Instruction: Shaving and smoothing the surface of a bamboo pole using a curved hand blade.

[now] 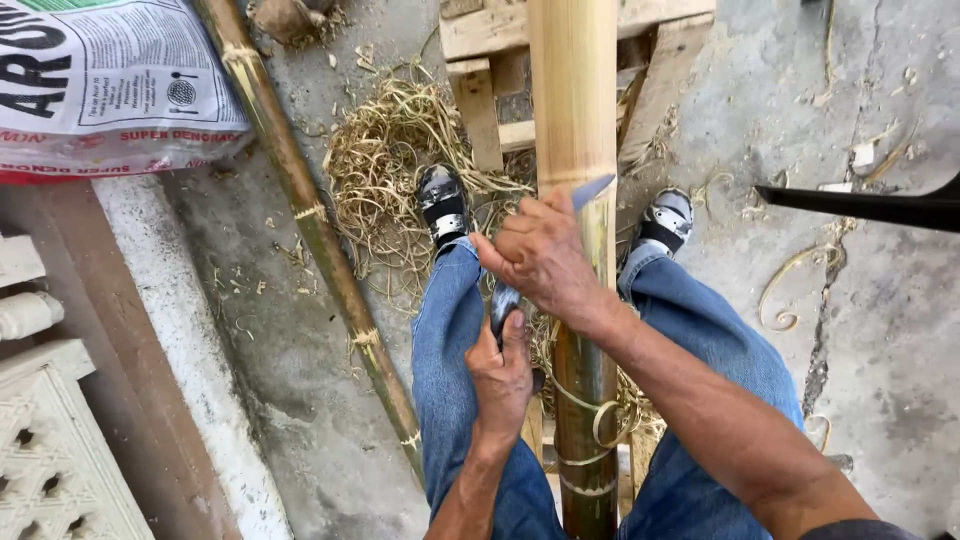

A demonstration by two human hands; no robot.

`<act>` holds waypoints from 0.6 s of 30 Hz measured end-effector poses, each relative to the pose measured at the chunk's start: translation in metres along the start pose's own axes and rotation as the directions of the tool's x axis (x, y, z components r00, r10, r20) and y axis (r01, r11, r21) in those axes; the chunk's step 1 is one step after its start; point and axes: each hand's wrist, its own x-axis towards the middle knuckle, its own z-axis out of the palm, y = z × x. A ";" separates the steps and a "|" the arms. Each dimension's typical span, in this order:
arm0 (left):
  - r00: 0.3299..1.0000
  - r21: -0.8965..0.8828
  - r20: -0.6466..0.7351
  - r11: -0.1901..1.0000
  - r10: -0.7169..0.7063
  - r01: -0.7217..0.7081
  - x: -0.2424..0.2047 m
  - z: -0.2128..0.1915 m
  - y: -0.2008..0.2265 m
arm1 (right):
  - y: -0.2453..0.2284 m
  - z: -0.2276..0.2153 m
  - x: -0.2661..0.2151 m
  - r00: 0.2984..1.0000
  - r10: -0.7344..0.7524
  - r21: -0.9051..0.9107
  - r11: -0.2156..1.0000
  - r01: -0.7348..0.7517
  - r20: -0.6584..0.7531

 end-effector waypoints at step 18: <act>1.000 -0.035 -0.003 0.999 -0.022 0.022 0.011 0.012 0.007 | 0.015 -0.017 0.013 0.998 0.007 0.017 1.000 -0.006 -0.065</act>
